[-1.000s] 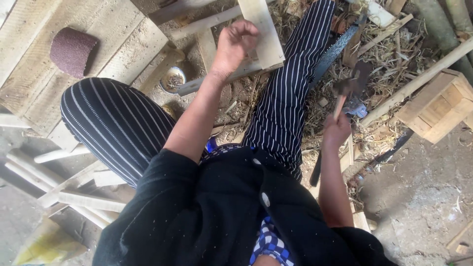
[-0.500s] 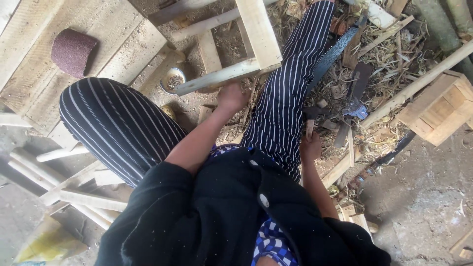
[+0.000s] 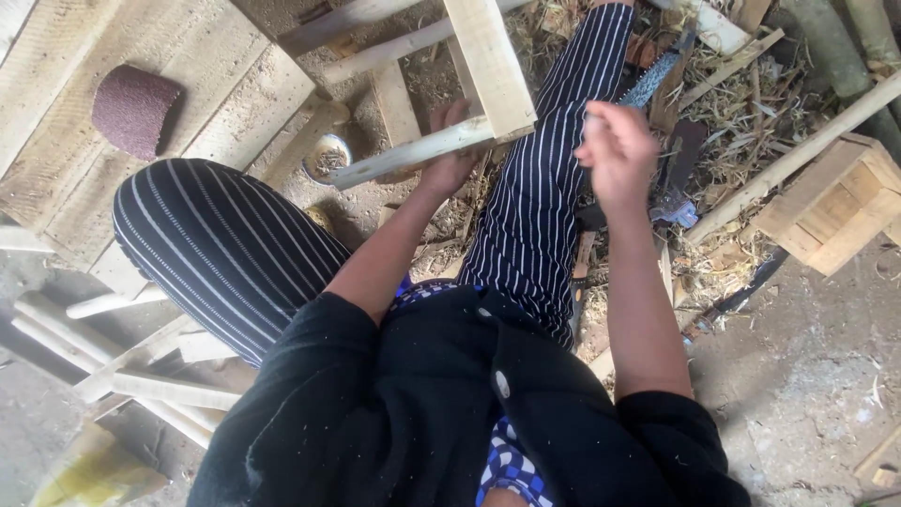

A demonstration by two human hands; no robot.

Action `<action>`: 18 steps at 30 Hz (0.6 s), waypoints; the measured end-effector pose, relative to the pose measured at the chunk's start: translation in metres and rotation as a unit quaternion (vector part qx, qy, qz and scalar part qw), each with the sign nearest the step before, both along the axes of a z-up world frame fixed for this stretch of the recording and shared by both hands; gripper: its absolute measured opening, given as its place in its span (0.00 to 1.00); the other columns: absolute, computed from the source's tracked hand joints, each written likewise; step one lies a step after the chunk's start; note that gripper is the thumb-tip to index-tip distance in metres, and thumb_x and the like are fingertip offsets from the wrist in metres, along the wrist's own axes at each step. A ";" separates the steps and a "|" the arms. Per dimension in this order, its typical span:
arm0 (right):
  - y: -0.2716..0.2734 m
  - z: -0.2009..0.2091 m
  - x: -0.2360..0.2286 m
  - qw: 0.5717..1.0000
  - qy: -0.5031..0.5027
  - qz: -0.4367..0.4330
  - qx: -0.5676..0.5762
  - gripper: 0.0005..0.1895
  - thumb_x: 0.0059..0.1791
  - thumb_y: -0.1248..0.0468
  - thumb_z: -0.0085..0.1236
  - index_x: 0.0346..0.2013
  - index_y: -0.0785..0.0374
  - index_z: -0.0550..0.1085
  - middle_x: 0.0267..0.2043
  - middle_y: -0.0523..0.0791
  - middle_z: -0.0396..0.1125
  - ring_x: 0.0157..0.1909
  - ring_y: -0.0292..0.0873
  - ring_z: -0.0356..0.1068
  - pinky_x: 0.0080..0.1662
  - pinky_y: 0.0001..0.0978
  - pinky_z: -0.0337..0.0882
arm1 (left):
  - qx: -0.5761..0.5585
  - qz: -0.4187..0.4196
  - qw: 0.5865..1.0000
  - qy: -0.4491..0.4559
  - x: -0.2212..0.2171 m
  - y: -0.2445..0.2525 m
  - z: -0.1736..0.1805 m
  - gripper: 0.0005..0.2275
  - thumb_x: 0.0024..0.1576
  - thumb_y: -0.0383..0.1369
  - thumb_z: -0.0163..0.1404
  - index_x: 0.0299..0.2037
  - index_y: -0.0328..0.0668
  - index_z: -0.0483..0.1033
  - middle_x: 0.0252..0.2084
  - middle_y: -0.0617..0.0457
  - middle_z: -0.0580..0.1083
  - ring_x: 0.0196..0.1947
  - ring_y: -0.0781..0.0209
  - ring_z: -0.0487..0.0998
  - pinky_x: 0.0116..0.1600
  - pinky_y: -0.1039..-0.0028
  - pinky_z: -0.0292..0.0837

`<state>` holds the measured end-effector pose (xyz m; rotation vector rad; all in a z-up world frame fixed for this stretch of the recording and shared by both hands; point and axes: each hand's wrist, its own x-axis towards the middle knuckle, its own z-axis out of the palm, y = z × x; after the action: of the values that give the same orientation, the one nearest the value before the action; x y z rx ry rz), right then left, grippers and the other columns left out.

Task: The person assembles a wooden frame by hammering nails into the joints. They use a hammer to drive nails into the wood, occasionally picking up additional nails from a small container on the floor.

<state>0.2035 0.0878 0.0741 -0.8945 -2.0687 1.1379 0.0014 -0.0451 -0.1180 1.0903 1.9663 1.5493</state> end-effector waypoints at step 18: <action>-0.014 -0.037 -0.057 0.991 0.034 -0.005 -0.128 0.10 0.48 0.80 0.62 0.44 0.78 0.77 0.36 0.55 0.68 0.30 0.43 0.76 0.24 0.22 0.74 | -0.089 -0.017 0.996 0.002 -0.003 0.020 -0.069 0.30 0.48 0.64 0.59 0.53 0.60 0.66 0.48 0.50 0.71 0.50 0.41 0.79 0.56 0.56 0.76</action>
<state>0.1465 0.0736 0.0368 -0.9684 -1.8898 1.4311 -0.0012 -0.0253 -0.1875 1.0486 2.0337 1.3266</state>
